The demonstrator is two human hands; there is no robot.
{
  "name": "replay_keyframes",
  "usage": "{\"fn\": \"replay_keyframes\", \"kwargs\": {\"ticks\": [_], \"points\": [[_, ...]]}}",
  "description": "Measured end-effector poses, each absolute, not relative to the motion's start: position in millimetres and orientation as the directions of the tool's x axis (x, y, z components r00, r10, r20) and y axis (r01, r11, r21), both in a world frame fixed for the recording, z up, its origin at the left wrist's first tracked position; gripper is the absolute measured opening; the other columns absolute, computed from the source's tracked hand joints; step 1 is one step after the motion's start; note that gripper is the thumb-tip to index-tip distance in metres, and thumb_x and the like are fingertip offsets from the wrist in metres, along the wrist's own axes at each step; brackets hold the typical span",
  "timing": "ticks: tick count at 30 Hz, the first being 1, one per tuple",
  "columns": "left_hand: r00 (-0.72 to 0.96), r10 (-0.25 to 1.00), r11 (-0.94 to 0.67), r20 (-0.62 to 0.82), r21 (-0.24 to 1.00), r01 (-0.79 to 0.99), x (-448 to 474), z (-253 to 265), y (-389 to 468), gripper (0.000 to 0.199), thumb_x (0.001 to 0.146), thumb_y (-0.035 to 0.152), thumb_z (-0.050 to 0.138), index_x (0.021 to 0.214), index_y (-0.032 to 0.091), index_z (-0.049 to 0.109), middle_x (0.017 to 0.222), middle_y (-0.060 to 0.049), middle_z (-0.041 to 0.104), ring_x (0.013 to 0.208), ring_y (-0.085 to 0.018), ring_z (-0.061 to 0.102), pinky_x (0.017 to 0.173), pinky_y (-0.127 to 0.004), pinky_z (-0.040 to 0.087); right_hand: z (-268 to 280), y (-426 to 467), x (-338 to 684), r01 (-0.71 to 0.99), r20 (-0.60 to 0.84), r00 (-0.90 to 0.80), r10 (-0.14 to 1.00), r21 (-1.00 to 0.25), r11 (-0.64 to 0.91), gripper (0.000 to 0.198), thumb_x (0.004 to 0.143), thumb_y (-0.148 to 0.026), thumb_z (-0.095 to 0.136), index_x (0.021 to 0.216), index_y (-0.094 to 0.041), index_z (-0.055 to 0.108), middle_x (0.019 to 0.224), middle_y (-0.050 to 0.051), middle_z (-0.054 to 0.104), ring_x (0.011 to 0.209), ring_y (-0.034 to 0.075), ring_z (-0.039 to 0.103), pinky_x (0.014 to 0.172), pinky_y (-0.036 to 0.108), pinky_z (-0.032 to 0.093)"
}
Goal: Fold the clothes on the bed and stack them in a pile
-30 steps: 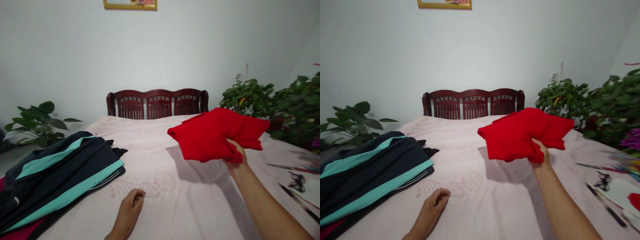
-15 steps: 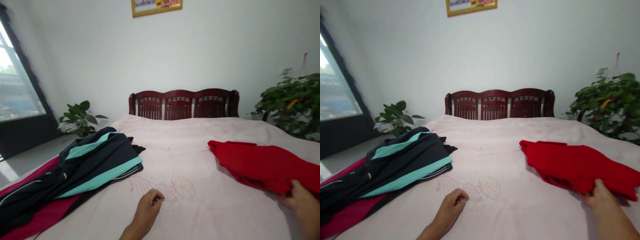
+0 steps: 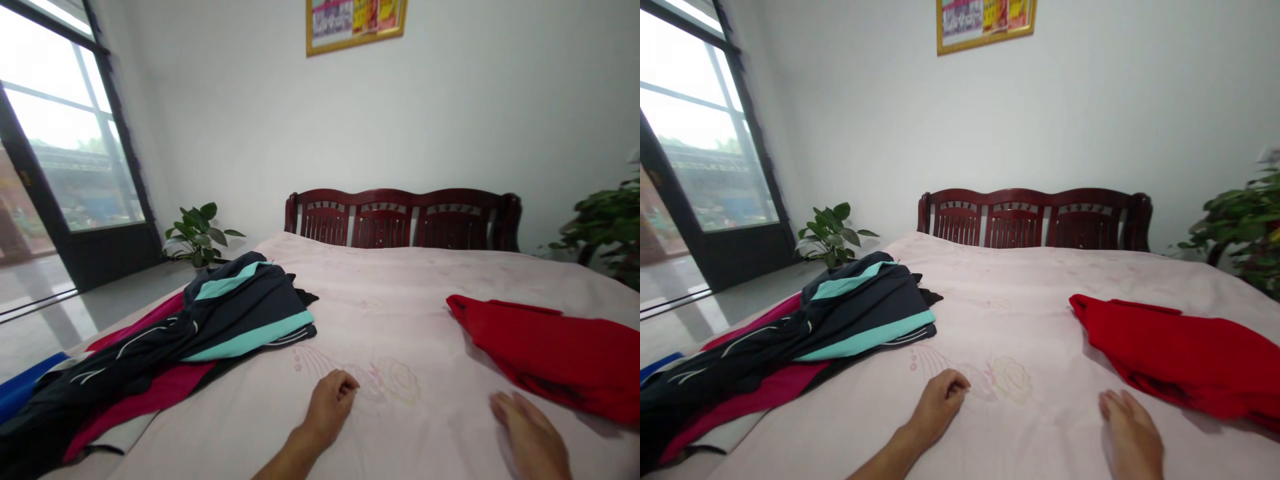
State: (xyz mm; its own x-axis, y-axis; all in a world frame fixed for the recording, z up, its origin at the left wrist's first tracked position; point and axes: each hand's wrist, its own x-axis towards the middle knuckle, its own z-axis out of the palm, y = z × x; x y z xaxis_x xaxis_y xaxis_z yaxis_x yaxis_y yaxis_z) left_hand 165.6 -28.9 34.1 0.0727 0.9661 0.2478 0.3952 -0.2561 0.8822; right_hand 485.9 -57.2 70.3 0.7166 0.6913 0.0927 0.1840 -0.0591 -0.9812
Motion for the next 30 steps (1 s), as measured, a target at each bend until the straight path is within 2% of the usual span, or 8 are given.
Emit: {"fn": "replay_keyframes", "kwargs": {"ticks": [4,8,11,14,20,26,28,30], "points": [[-0.072,0.935,-0.294,0.347,0.873,0.389,154,27,-25,0.027,0.081,0.012,0.049,0.099,0.019,0.068,0.096,-0.005,0.071,0.089,-0.019,0.065,0.083,-0.034,0.052,39,-13,463,0.435,0.118,0.412,0.904,-0.897,-0.081,0.047,0.069,-0.035,0.057,0.111,-0.018,0.069,0.115,0.012,0.072,0.114,0.03,0.063,0.109,0.045,0.041],[-0.137,0.808,-0.348,0.574,0.651,0.675,104,39,-22,0.043,0.079,0.007,0.051,0.117,0.021,0.065,0.12,-0.009,0.067,0.119,-0.025,0.059,0.106,-0.047,0.044,24,-7,465,0.599,0.207,0.243,0.948,-0.8,0.021,0.042,0.067,-0.043,0.053,0.095,-0.021,0.075,0.112,0.009,0.074,0.114,0.03,0.062,0.11,0.044,0.039],[-0.11,0.749,-0.157,0.654,0.335,0.929,40,65,-27,0.056,0.076,0.006,0.058,0.13,0.023,0.061,0.143,-0.013,0.055,0.143,-0.033,0.037,0.117,-0.057,0.026,21,-11,468,0.625,0.238,0.243,0.94,-0.78,0.036,0.046,0.069,-0.045,0.049,0.098,-0.021,0.074,0.112,0.008,0.074,0.113,0.029,0.063,0.109,0.043,0.041],[-0.17,0.747,0.173,0.643,0.059,0.983,-35,94,-39,0.064,0.072,0.007,0.066,0.133,0.023,0.059,0.155,-0.017,0.04,0.148,-0.04,0.024,0.116,-0.066,0.014,20,-11,468,0.655,0.264,0.222,0.939,-0.754,0.057,0.046,0.071,-0.046,0.047,0.099,-0.02,0.074,0.112,0.009,0.074,0.113,0.029,0.063,0.108,0.044,0.041],[-0.2,0.847,0.37,0.493,-0.275,0.887,-143,123,-64,0.083,0.069,0.02,0.075,0.147,0.019,0.046,0.15,-0.026,0.04,0.14,-0.046,0.033,0.112,-0.063,0.022,16,-7,468,0.719,0.305,0.155,0.94,-0.687,0.105,0.047,0.074,-0.044,0.043,0.099,-0.019,0.074,0.112,0.01,0.073,0.112,0.03,0.063,0.108,0.046,0.042],[-0.148,0.951,0.22,0.27,-0.259,0.94,-166,155,-49,0.048,0.085,0.027,0.055,0.133,0.021,0.059,0.111,-0.016,0.066,0.107,-0.037,0.062,0.087,-0.047,0.049,10,-6,469,0.768,0.345,0.103,0.933,-0.624,0.146,0.045,0.078,-0.042,0.042,0.1,-0.018,0.073,0.113,0.011,0.073,0.111,0.03,0.064,0.108,0.047,0.043],[-0.222,0.942,0.24,0.251,-0.04,0.97,-161,175,-36,0.036,0.083,0.026,0.056,0.118,0.021,0.065,0.106,-0.013,0.069,0.103,-0.034,0.065,0.087,-0.045,0.049,9,-7,469,0.777,0.373,0.09,0.923,-0.606,0.17,0.045,0.078,-0.042,0.042,0.099,-0.018,0.074,0.112,0.011,0.073,0.11,0.031,0.064,0.107,0.048,0.044],[-0.354,0.907,0.27,0.228,0.328,0.905,-144,196,-22,0.026,0.081,0.028,0.058,0.104,0.02,0.067,0.097,-0.01,0.072,0.097,-0.032,0.068,0.085,-0.043,0.051,10,-8,467,0.781,0.412,0.073,0.908,-0.59,0.205,0.044,0.077,-0.044,0.044,0.096,-0.019,0.074,0.112,0.012,0.073,0.11,0.032,0.064,0.107,0.05,0.043]]}}
